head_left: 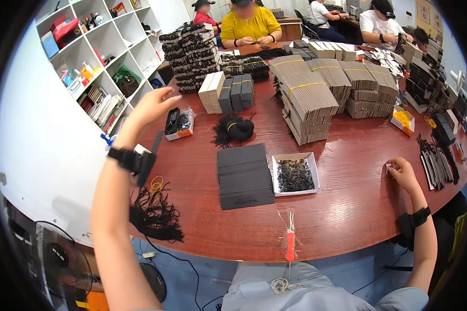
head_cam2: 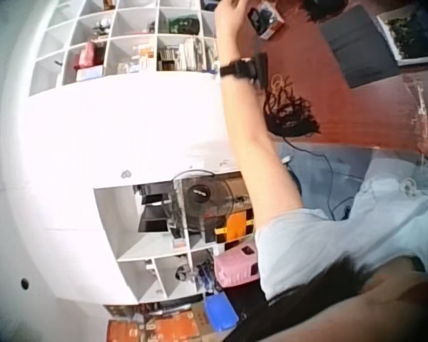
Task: Assembling and bundling identification tags by attaching elastic strings.
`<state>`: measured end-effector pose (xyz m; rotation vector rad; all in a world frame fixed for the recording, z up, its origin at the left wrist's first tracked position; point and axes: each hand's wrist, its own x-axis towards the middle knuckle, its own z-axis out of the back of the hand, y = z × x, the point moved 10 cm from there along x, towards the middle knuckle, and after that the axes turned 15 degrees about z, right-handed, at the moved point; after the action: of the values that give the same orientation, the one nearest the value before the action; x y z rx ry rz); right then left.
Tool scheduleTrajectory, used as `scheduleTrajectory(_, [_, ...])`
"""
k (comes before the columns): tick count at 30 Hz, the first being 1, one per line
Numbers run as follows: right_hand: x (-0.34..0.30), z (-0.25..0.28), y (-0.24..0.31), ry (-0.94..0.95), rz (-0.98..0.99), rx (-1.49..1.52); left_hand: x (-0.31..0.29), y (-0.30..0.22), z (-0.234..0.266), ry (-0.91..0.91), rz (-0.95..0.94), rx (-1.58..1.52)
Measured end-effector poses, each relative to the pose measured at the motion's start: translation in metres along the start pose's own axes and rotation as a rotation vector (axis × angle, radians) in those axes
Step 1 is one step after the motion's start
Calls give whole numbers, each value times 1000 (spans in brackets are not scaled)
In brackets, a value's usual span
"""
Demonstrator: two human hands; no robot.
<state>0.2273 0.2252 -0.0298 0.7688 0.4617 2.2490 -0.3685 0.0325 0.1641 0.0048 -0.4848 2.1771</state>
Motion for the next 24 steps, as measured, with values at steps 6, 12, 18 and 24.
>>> scheduleTrajectory(6, [0, -14, -4, 34, -85, 17, 117, 22, -96, -131, 240, -16])
scheduleTrajectory(12, [5, -10, 23, 28, -35, -133, 181, 49, -173, -49, 260, -233])
scheduleTrajectory(18, [10, -14, 19, 13, -78, -101, 210, 100, -180, -2, 345, -601])
scheduleTrajectory(24, [6, -10, 19, -17, -110, -136, 176, 82, -148, -247, 278, -209])
